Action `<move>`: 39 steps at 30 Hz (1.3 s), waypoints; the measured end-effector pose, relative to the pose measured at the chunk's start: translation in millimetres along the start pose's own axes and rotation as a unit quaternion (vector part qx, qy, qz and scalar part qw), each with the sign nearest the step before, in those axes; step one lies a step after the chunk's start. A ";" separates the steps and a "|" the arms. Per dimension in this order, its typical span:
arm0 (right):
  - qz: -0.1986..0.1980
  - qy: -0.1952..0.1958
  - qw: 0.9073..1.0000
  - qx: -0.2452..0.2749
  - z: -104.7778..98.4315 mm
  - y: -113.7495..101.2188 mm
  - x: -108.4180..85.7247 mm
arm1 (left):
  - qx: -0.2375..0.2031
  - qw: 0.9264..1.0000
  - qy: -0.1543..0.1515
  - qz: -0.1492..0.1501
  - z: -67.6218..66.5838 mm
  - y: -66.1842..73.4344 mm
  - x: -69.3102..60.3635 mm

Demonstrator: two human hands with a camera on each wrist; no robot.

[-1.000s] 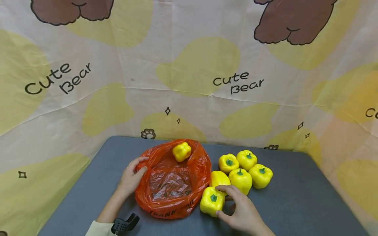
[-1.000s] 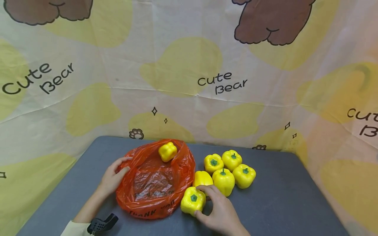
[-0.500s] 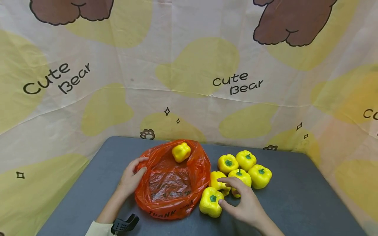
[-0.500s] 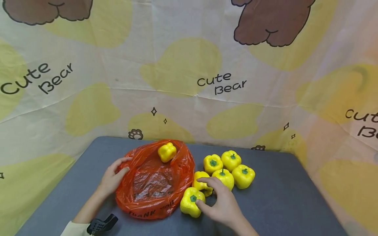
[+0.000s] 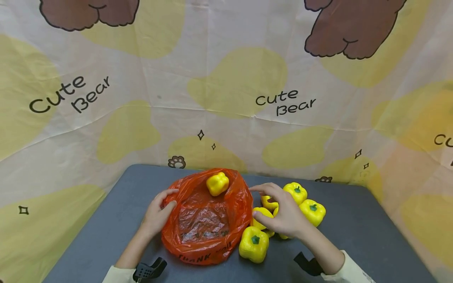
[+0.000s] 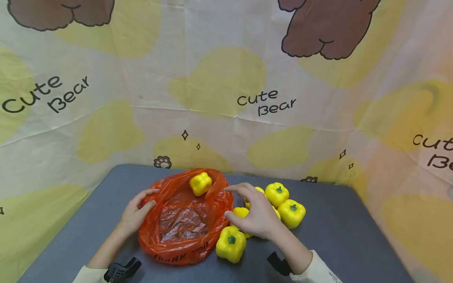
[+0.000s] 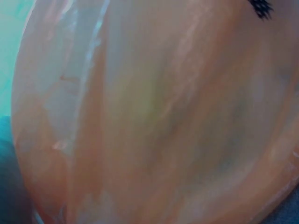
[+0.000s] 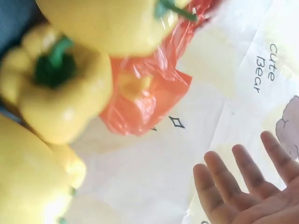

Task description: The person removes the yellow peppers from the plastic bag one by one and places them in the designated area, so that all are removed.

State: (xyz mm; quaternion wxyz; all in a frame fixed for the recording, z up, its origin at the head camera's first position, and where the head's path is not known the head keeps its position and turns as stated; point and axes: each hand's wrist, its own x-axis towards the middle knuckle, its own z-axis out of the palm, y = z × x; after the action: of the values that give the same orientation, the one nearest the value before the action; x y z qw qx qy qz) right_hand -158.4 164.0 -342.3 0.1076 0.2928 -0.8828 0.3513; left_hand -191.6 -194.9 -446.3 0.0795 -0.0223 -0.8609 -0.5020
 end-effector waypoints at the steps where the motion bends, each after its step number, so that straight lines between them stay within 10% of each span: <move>1: -0.007 -0.004 1.000 -0.007 -0.8 0.1 5.2 | -0.002 1.000 -0.001 -0.001 0.0 0.3 -0.3; 21: -0.087 -0.150 0.978 -0.112 24.8 15.5 104.0 | -0.034 0.999 0.003 0.015 4.4 2.8 0.5; 39: -0.065 -0.265 0.947 -0.171 60.7 42.3 148.1 | -0.029 1.000 -0.001 0.008 5.7 4.3 2.0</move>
State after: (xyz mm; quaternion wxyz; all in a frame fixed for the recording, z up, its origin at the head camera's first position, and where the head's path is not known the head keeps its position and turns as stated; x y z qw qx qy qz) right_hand -301.7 81.8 -351.6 -0.0597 0.4094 -0.9052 0.0973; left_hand -193.8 -187.9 -445.1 0.0818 -0.0321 -0.8461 -0.5258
